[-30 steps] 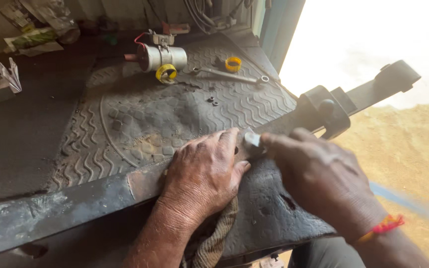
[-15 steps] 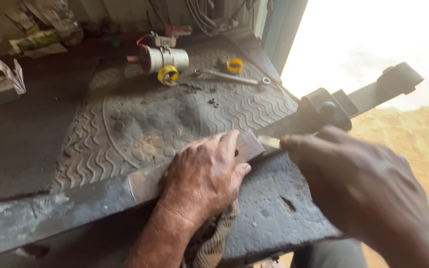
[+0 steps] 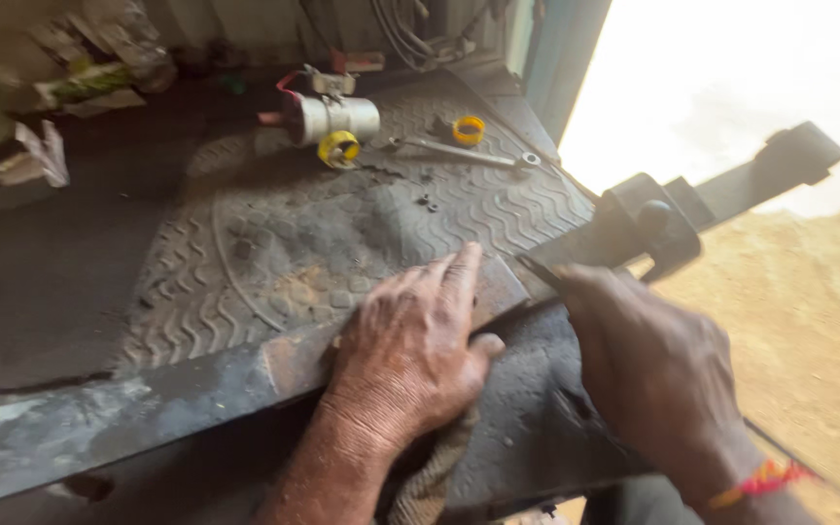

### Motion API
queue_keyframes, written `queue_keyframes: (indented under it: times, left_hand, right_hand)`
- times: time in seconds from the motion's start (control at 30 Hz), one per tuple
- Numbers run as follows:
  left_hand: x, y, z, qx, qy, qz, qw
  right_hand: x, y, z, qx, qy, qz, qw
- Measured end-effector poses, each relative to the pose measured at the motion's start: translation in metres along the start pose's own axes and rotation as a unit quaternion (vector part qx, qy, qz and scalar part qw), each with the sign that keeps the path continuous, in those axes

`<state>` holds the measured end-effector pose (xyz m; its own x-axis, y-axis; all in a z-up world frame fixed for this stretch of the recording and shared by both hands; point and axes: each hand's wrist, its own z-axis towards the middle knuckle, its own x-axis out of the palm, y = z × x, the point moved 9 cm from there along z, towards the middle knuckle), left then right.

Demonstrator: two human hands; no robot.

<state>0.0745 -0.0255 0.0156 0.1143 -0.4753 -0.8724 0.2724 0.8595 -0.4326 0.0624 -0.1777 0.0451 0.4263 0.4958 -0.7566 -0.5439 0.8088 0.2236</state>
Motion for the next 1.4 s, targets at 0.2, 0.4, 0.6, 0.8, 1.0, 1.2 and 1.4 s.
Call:
queue_keyframes:
  times: [0.2,0.4,0.6,0.8,1.0,1.2,1.4]
  left_hand:
    - [-0.018,-0.004,-0.008,0.092,-0.117,-0.087,0.985]
    - [-0.062,-0.012,-0.043,0.142,-0.213,-0.201,0.946]
    - [-0.031,-0.012,-0.1,0.146,-0.086,-0.036,0.985]
    - [0.019,0.028,-0.131,0.078,-0.084,0.103,0.988]
    - [-0.044,0.027,-0.124,-0.081,-0.278,0.014,0.957]
    - [-0.045,-0.008,-0.055,0.007,-0.187,-0.005,0.982]
    - [0.017,-0.028,-0.024,0.121,-0.075,0.176,0.974]
  right_hand:
    - [-0.011,-0.003,-0.022,0.008,-0.087,0.043,0.995]
    - [-0.011,-0.004,-0.021,-0.01,-0.087,0.065,0.994]
    - [-0.013,-0.009,-0.023,-0.005,-0.09,0.086,0.992]
    - [-0.015,-0.009,-0.025,-0.012,-0.083,0.085,0.993]
    - [-0.019,-0.009,-0.023,-0.015,-0.082,0.094,0.992]
    - [-0.025,-0.005,-0.022,-0.01,-0.094,0.105,0.99]
    - [-0.025,-0.009,-0.024,-0.023,-0.091,0.124,0.988]
